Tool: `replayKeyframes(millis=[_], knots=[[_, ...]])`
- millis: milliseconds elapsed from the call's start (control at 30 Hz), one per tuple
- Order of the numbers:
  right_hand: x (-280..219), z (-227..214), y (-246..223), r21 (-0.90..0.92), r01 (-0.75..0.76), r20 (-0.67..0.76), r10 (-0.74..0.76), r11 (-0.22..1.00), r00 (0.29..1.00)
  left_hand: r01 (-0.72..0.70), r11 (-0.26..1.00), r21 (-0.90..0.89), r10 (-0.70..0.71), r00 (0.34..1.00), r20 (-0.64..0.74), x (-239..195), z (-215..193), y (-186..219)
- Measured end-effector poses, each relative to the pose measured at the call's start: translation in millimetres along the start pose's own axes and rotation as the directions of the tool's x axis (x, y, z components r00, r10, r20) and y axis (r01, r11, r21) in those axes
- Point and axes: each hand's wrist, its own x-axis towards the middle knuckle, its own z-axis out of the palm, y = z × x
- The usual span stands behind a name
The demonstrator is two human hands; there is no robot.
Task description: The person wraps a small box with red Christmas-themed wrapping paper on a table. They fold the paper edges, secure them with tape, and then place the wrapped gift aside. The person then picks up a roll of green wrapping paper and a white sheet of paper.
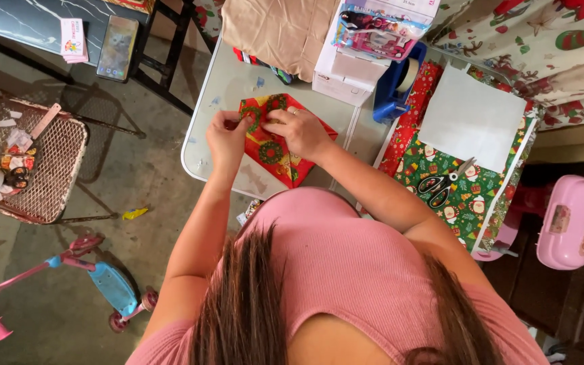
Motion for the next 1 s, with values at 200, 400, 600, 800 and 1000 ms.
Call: replayKeyframes(millis=[200,400,600,800,1000], knots=[[7,1,-7,0.044,0.059,0.001,-0.059,0.997,0.998,0.152,0.956,-0.251,-0.071,0.949,0.307,28,-2,3],[7,17,-5,0.110,0.129,-0.031,-0.126,0.986,0.992,0.172,0.982,-0.079,-0.129,0.912,0.389,42,-1,19],[10,20,-7,0.440,0.167,-0.092,-0.141,0.882,0.986,0.098,0.994,-0.049,-0.079,0.950,0.302,53,12,8],[7,19,-1,0.319,0.057,-0.098,-0.026,0.946,0.995,0.295,0.928,-0.228,-0.112,0.804,0.584,14,0,30],[-5,6,-11,0.241,0.001,-0.100,0.024,0.971,0.995,0.281,0.926,-0.251,-0.110,0.838,0.534,7,6,-1]])
